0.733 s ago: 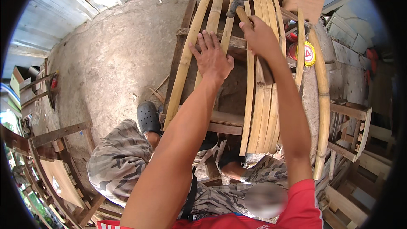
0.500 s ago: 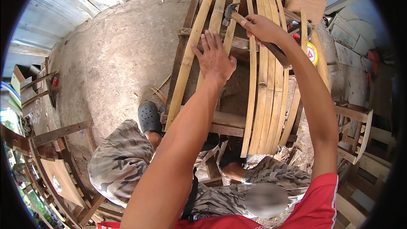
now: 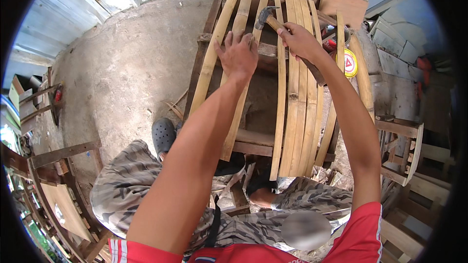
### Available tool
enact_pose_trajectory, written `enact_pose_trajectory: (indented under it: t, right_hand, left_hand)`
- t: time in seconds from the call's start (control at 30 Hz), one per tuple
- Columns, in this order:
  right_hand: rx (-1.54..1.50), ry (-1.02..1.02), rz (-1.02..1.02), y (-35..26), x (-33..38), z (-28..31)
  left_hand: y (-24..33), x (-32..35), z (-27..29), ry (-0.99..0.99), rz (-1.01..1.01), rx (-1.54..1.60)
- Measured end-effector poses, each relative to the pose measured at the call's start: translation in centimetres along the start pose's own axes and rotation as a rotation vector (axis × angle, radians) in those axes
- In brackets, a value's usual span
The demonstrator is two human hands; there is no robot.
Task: The person assembles a wooden structure by aligning thin wooden slats and securing them with a hammer. The person repeatedly positions the slats and taps them into place.
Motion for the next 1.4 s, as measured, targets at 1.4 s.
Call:
enact_pose_trajectory:
  t: [1.4]
  right_hand:
    - [0.168,0.433,0.114,-1.3,6.4,-4.7]
  left_hand:
    - [-1.1,-0.5,-0.9,0.006,-0.010,0.037]
Point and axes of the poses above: each hand's wrist, its own x-axis away from the middle knuckle, its own z-axis out of the back of the hand, y = z × x, the point moved 8 cm from there along -x, towards the middle knuckle, and after that the axes turned 3 degrees about -y, right-handed, at the moved point
